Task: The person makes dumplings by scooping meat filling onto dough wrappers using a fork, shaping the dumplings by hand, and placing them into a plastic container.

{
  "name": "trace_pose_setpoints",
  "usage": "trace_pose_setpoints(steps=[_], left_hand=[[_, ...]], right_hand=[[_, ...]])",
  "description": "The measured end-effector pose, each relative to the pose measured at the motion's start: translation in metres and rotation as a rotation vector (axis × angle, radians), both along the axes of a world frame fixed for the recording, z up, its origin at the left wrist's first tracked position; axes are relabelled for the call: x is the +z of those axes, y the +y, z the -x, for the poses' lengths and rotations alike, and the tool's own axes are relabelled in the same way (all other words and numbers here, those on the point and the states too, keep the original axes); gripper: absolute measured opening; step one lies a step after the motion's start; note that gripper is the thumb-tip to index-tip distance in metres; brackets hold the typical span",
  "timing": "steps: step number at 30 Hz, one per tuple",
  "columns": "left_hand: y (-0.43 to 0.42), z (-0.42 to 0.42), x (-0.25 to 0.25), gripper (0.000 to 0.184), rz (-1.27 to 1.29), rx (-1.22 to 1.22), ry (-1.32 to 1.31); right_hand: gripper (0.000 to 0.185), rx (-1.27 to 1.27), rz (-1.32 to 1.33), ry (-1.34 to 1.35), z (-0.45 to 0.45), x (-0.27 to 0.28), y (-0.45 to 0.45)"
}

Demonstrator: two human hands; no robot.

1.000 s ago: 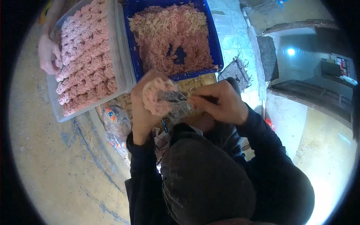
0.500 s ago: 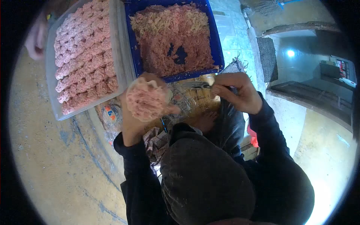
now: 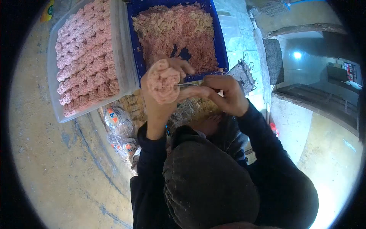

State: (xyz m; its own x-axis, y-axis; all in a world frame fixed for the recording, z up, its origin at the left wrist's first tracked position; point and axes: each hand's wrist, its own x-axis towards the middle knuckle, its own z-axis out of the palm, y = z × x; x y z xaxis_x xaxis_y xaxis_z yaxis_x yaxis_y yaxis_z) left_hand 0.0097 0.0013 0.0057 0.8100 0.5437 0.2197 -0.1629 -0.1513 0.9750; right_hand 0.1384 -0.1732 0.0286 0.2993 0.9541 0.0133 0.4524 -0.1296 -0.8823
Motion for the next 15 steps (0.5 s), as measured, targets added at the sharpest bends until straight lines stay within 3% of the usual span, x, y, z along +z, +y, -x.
trace_pose_setpoints(steps=[2,4,5,8,12,14,15], left_hand=[[-0.006,-0.005,0.018,0.047,-0.046,0.011,-0.025],[-0.003,-0.003,0.031,0.053,0.198,-0.099,0.012],[0.006,0.002,0.039,0.053,0.199,-0.099,0.016],[0.028,0.011,0.044,0.060,0.479,-0.459,0.176],[0.026,0.004,-0.002,0.045,0.508,-0.318,0.080],[0.031,0.008,-0.012,0.042,0.515,-0.283,0.060],[0.035,0.011,-0.014,0.035,0.300,-0.202,0.101]], right_hand=[[0.010,-0.092,-0.099,0.012,0.007,-0.005,0.006],[0.010,-0.119,-0.109,-0.007,0.008,0.010,0.006],[0.010,-0.149,-0.111,-0.035,0.007,0.018,0.004],[0.010,-0.058,-0.038,-0.108,0.002,0.031,-0.003],[0.010,-0.029,0.054,-0.232,0.005,0.029,0.005],[0.011,-0.222,0.057,-0.223,0.006,0.031,0.002],[0.011,-0.219,0.060,-0.222,0.008,0.029,-0.001]])
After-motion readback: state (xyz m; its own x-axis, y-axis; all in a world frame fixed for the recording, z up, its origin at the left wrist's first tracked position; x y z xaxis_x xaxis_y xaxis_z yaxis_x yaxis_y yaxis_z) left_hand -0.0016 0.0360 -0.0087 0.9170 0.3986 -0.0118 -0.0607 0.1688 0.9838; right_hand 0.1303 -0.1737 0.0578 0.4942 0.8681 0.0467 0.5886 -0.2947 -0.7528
